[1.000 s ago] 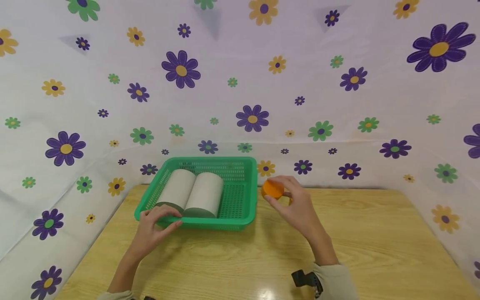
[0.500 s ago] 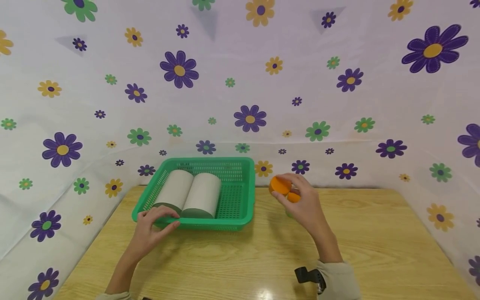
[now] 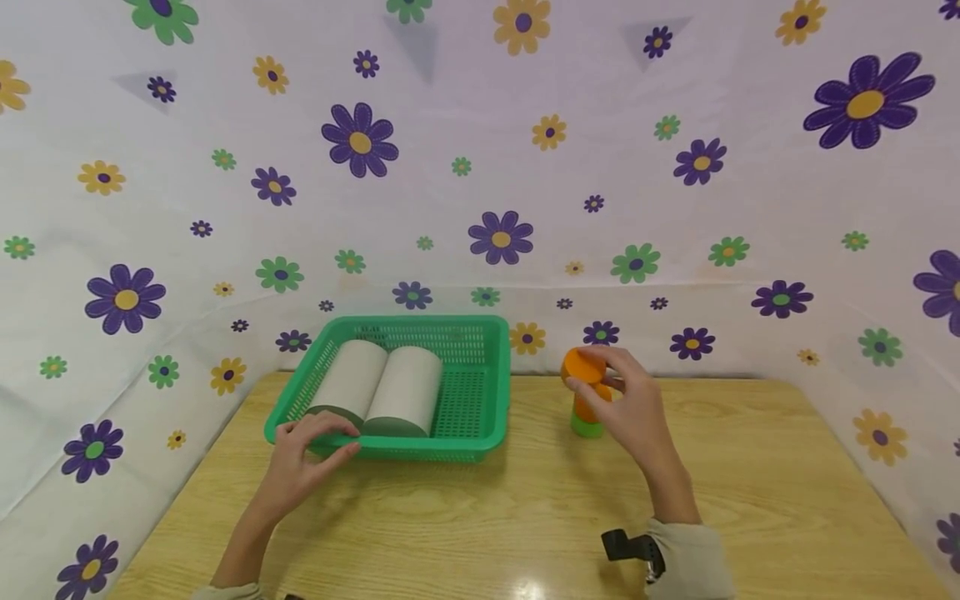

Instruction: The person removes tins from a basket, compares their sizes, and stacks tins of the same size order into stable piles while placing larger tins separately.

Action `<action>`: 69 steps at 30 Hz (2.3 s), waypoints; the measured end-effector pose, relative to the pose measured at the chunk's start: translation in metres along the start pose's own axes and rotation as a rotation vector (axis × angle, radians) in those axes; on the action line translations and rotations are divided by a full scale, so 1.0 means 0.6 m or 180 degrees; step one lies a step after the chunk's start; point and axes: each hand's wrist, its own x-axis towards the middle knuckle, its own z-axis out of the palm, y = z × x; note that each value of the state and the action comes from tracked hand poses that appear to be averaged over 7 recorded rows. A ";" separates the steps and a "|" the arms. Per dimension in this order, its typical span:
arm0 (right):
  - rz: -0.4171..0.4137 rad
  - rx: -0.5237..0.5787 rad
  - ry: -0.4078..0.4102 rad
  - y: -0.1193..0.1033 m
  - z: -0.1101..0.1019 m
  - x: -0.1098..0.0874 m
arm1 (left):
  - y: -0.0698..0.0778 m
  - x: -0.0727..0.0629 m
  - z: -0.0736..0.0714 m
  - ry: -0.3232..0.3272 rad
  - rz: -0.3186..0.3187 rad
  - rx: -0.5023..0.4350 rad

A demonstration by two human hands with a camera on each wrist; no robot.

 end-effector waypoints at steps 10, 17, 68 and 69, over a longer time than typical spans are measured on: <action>0.0237 0.0035 0.0025 0.010 -0.009 -0.002 | -0.001 0.000 -0.001 -0.0014 0.0016 0.0015; 0.0278 0.0006 0.0045 0.020 -0.012 -0.004 | 0.000 -0.001 0.000 -0.0009 0.0001 0.0002; 0.0434 -0.0223 -0.0091 0.060 0.001 -0.018 | -0.004 -0.001 -0.001 -0.0002 0.0042 0.0009; 0.0429 -0.0224 -0.0089 0.061 0.001 -0.018 | -0.004 -0.001 -0.001 0.0004 0.0051 0.0007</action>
